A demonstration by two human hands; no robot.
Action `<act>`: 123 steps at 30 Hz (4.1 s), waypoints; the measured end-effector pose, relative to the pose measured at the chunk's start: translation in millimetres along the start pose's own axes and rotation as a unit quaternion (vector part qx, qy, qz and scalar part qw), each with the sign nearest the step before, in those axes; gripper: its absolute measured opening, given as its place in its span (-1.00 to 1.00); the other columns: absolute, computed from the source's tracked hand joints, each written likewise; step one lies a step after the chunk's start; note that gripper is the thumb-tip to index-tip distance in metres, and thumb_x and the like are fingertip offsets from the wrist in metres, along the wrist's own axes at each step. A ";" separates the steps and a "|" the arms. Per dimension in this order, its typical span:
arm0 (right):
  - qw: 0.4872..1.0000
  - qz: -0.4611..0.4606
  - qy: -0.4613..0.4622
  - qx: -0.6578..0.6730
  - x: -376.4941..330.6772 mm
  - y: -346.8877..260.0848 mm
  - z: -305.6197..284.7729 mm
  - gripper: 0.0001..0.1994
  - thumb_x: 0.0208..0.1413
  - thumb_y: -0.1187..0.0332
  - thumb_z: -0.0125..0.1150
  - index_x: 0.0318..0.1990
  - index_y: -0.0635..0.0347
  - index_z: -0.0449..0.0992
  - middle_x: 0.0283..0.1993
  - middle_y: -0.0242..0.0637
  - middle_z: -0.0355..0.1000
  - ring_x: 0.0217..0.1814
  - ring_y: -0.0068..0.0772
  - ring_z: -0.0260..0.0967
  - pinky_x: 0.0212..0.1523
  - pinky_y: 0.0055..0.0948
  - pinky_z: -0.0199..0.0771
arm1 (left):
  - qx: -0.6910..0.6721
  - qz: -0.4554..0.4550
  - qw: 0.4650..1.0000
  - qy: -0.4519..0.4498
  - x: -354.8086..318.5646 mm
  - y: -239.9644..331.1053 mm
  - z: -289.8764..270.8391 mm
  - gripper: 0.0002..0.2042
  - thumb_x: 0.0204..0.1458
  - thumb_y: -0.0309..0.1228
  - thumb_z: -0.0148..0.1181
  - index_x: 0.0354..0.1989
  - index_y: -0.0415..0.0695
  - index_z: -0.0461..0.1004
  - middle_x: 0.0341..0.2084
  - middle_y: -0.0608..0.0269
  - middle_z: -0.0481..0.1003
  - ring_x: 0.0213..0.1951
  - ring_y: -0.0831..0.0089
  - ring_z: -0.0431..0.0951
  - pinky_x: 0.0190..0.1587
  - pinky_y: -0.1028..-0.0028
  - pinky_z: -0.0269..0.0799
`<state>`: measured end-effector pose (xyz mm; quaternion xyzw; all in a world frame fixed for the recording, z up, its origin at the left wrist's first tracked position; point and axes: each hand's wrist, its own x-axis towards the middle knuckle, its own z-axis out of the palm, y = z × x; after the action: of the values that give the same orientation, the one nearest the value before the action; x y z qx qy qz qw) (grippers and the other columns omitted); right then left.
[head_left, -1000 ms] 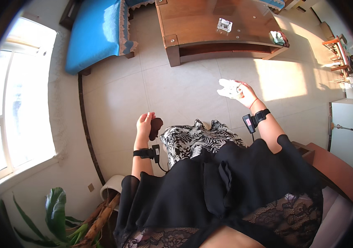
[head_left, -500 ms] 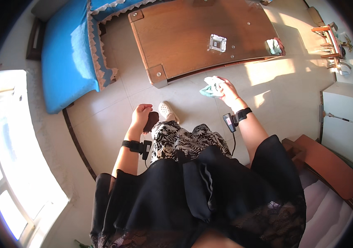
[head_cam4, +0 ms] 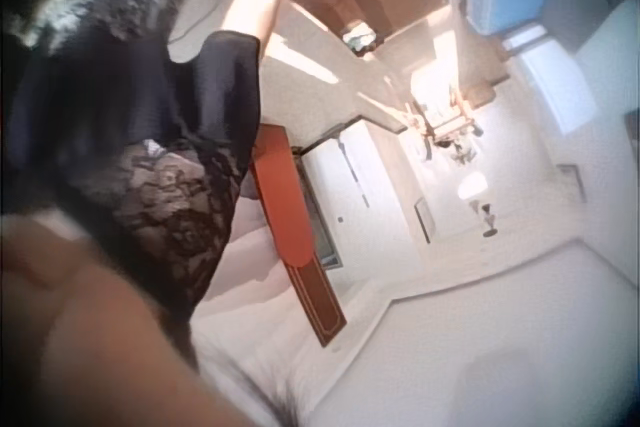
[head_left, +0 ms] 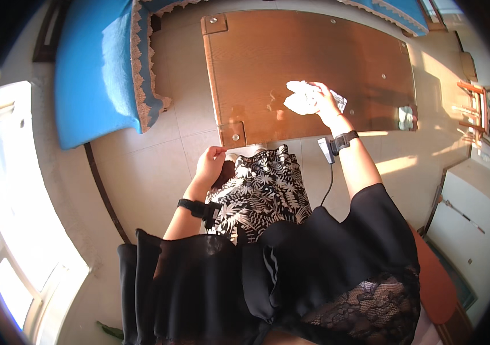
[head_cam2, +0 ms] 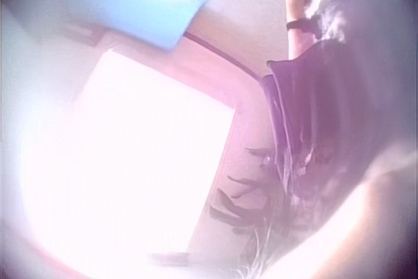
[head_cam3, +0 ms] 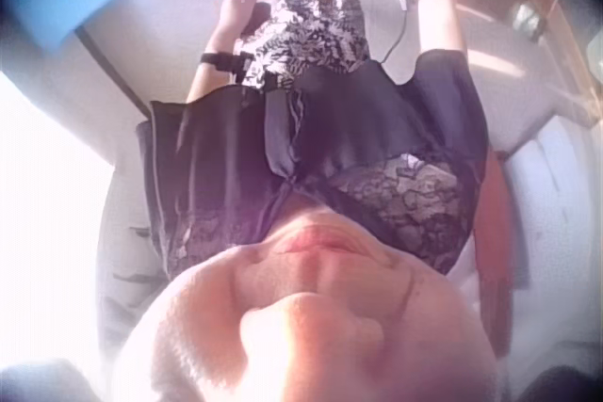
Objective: The person wipes the inside of a drawer and the top of a wooden cabinet with cloths, then applies liquid from a spray bottle to a coffee table and wipes the surface with a cloth.
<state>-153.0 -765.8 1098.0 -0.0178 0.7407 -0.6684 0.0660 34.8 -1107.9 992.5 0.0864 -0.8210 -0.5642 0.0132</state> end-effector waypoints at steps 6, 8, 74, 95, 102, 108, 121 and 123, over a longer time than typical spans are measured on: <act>0.835 0.016 0.174 -0.522 -2.0 164.8 -97.0 -0.43 0.04 0.20 0.25 0.21 0.11 0.29 0.13 -0.20 0.39 -0.02 -0.27 0.46 0.07 -0.34 0.43 | -0.145 -0.149 0.976 0.059 -116.2 -164.2 41.5 -0.82 0.09 -0.42 0.10 -0.20 -0.22 0.51 -0.29 0.19 0.54 -0.16 0.41 0.52 -0.09 0.47 0.40; 0.888 -0.140 0.085 -0.429 98.2 67.7 -19.2 -0.46 -0.06 0.16 0.32 0.14 0.00 0.40 0.09 -0.13 0.42 0.11 -0.26 0.41 0.14 -0.40 0.41 | -0.240 -0.164 0.945 0.152 -49.0 -143.5 39.6 -0.81 0.11 -0.46 0.06 -0.15 -0.25 0.47 -0.25 0.19 0.52 -0.14 0.44 0.52 -0.07 0.49 0.39; 0.864 0.158 0.301 -0.371 13.3 343.3 -389.9 -0.54 -0.14 0.55 0.15 0.03 0.26 0.41 0.00 0.02 0.42 0.04 0.03 0.39 0.11 -0.20 0.35 | 0.157 -0.202 0.959 -0.121 178.5 10.9 441.2 -0.27 -0.02 -0.05 0.17 0.23 -0.25 0.10 0.05 -0.24 0.37 0.10 -0.03 0.39 0.13 0.26 0.30; 0.823 -0.167 0.084 -0.537 190.0 326.0 -346.5 -0.56 -0.08 0.35 0.28 -0.03 0.32 0.35 -0.34 0.02 0.45 -0.30 0.07 0.44 -0.17 -0.22 0.50 | 0.048 -0.384 0.919 0.075 112.2 -57.0 385.1 -0.63 -0.02 -0.28 0.22 -0.08 -0.20 0.39 -0.19 0.06 0.51 -0.09 0.31 0.50 -0.06 0.39 0.40; 0.948 0.213 -0.181 -0.151 130.6 304.9 -137.2 -0.68 0.17 0.15 0.02 -0.18 0.29 0.34 -0.33 -0.07 0.45 -0.39 -0.26 0.45 -0.43 -0.36 0.43 | -0.024 -0.448 0.871 0.198 56.7 -145.7 239.6 -0.76 0.12 -0.36 0.11 -0.08 -0.09 0.29 -0.50 0.24 0.52 -0.60 0.44 0.54 -0.63 0.43 0.44; 0.857 0.296 -0.320 -0.275 54.8 281.6 -104.3 -0.80 0.12 0.27 0.00 -0.18 0.13 0.45 -0.07 0.01 0.35 -0.01 -0.16 0.35 -0.04 -0.29 0.38 | -0.037 -0.471 0.861 0.189 71.1 -178.0 186.3 -0.75 -0.03 -0.36 0.23 -0.17 -0.14 0.41 -0.38 0.19 0.53 -0.34 0.46 0.53 -0.28 0.45 0.46; 0.825 0.018 -0.076 -0.559 143.4 342.1 -244.1 -0.67 -0.08 0.47 0.18 -0.10 0.05 0.38 -0.11 0.05 0.31 -0.05 0.10 0.32 -0.03 -0.10 0.40 | 0.092 -0.325 0.941 0.031 151.2 -125.3 264.4 -0.70 -0.11 -0.25 0.21 -0.24 -0.16 0.49 -0.23 0.05 0.52 -0.10 0.15 0.51 -0.03 0.33 0.39; 0.813 0.044 -0.049 -0.578 144.1 345.4 -229.6 -0.67 -0.08 0.44 0.19 -0.09 0.04 0.36 -0.13 0.06 0.31 -0.07 0.12 0.33 -0.04 -0.07 0.39 | 0.071 -0.303 0.950 0.033 156.5 -114.9 285.1 -0.70 -0.12 -0.26 0.21 -0.24 -0.17 0.48 -0.24 0.07 0.53 -0.12 0.16 0.52 -0.04 0.31 0.40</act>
<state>-302.2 -518.9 767.0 -0.0530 0.9863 -0.1119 0.1091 -138.7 -909.0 770.5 0.3505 -0.7930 -0.4789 -0.1380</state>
